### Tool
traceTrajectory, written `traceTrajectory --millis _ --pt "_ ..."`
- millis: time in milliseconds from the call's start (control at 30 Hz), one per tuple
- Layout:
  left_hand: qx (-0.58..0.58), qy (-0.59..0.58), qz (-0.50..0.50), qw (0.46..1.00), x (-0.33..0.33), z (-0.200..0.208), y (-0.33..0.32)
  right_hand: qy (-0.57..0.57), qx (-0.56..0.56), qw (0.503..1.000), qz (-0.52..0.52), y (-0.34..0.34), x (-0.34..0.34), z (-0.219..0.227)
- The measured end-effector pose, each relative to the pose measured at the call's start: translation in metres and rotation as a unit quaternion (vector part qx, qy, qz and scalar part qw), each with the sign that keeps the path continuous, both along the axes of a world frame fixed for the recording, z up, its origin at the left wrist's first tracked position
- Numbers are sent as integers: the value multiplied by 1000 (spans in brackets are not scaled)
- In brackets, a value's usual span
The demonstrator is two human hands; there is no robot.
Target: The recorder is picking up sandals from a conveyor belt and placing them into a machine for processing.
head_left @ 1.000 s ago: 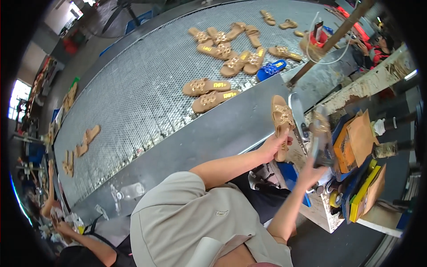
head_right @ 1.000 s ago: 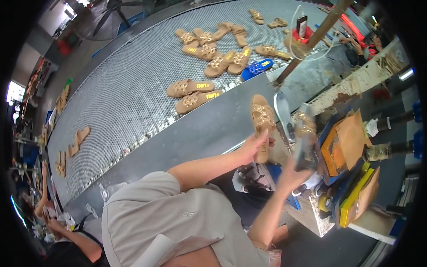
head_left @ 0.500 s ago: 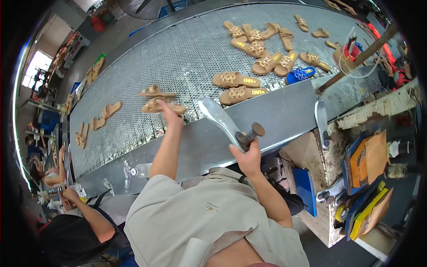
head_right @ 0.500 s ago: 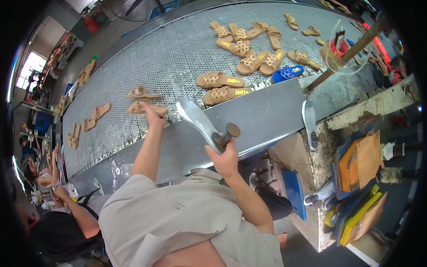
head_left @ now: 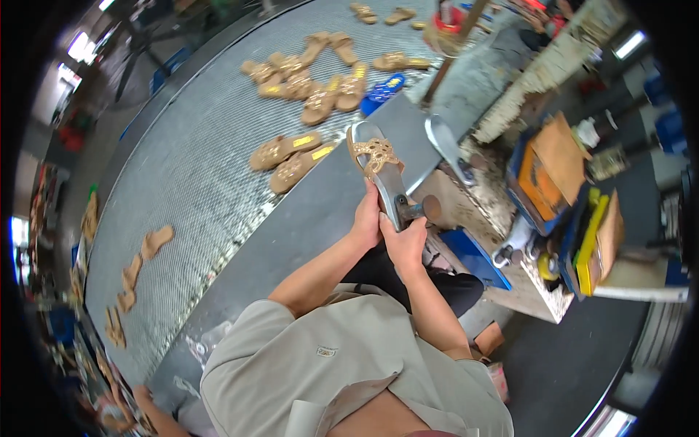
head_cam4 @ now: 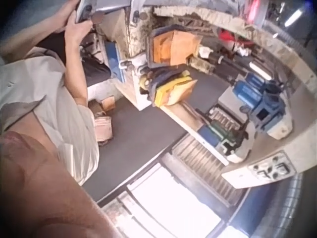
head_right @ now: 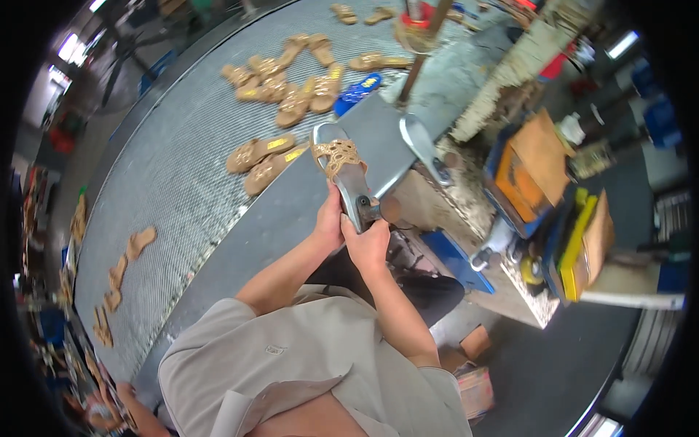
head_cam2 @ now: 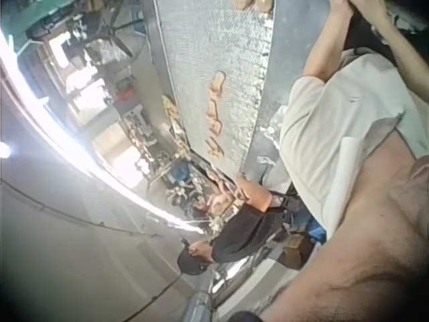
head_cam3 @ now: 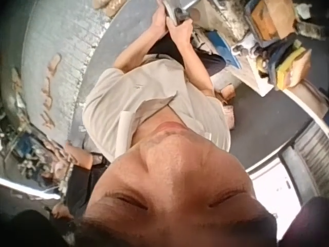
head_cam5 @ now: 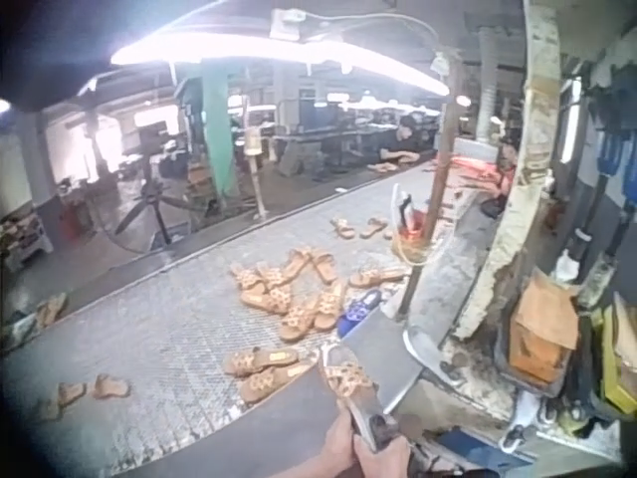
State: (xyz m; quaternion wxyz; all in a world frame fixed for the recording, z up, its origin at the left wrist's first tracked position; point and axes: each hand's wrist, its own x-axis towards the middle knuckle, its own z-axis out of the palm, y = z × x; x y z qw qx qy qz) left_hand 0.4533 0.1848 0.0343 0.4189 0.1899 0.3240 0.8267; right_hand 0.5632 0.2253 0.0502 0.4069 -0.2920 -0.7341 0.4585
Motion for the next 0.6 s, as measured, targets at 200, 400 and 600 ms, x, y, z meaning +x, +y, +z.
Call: traceTrajectory --millis 200,400,600 --pt "-207 275 105 933 -90 2 31 61 -46 990 -117 70 16 17" --pt "-694 443 429 372 -253 14 -62 55 125 907 -399 191 59 38" --pt "-673 543 384 324 -324 -7 -91 -22 194 843 -501 328 57 28"
